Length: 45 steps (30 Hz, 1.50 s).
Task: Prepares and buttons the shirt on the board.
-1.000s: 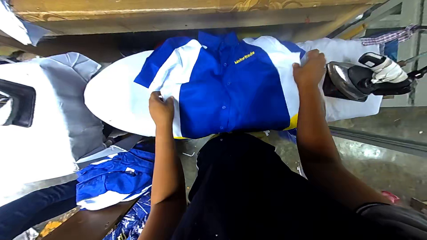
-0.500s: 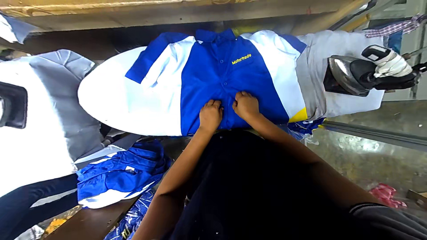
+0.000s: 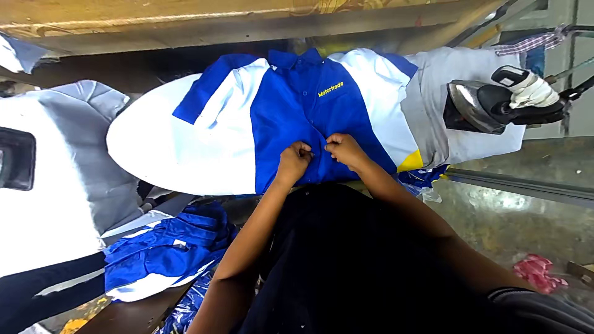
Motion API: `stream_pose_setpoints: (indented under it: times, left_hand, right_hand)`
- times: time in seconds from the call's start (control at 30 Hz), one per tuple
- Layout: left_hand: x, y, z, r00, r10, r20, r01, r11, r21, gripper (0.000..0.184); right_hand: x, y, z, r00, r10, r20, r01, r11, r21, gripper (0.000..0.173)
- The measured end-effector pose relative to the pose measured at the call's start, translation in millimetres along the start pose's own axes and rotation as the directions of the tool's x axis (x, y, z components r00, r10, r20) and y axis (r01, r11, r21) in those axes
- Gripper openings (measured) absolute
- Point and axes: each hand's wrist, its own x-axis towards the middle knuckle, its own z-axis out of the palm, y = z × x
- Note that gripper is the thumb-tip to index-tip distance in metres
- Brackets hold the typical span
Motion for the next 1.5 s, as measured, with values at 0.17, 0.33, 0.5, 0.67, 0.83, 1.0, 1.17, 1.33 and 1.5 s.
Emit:
stream_pose_setpoints:
  times: [0.17,0.33,0.5,0.67,0.83,1.0,1.17,1.33,1.5]
  left_hand:
    - [-9.1,5.1,4.5,0.995,-0.027,-0.095,-0.009,0.935,-0.354,0.015]
    - [-10.9,-1.1,12.4,0.988,-0.072,-0.138,-0.005,0.871,-0.492,0.011]
    - [-12.0,-0.7,14.0,0.988,-0.069,-0.141,-0.014,0.857,-0.515,0.010]
    - [-10.6,2.5,18.3,0.986,-0.051,-0.160,-0.040,0.852,-0.522,0.009]
    - [-8.9,0.4,23.1,0.980,-0.001,-0.198,-0.090,0.889,-0.450,0.010]
    - [-10.8,0.2,24.6,0.954,0.104,-0.282,-0.171,0.959,-0.225,0.015]
    - [-9.7,-0.4,26.8,0.944,0.101,-0.315,-0.178,0.958,-0.226,0.013]
    - [-5.1,-2.7,30.7,0.963,0.065,-0.262,-0.152,0.933,-0.327,0.012]
    - [-2.8,-6.1,33.8,0.975,0.006,-0.222,-0.116,0.867,-0.484,0.010]
  right_hand:
    - [-13.1,-14.1,-1.8,1.000,0.002,0.028,-0.013,0.918,0.396,0.014]
    - [-4.7,-1.5,1.2,0.993,0.037,0.109,-0.081,0.898,0.432,0.019]
    - [-0.9,7.0,-1.3,0.985,0.050,0.165,-0.133,0.831,0.539,0.013]
    - [-0.6,8.6,-0.8,0.980,0.074,0.184,-0.168,0.803,0.572,0.013]
    - [-3.7,8.0,8.6,0.979,0.133,0.153,-0.200,0.749,0.631,0.012]
    - [-14.1,5.5,21.2,0.994,0.108,0.009,-0.090,0.776,0.624,0.013]
    - [-23.7,7.2,29.0,0.993,-0.046,-0.105,0.093,0.859,0.503,0.019]
    - [-19.4,6.3,28.1,0.995,-0.055,-0.079,0.091,0.812,0.577,0.011]
    - [-14.9,9.0,28.5,0.998,0.046,-0.030,-0.010,0.700,0.714,0.011]
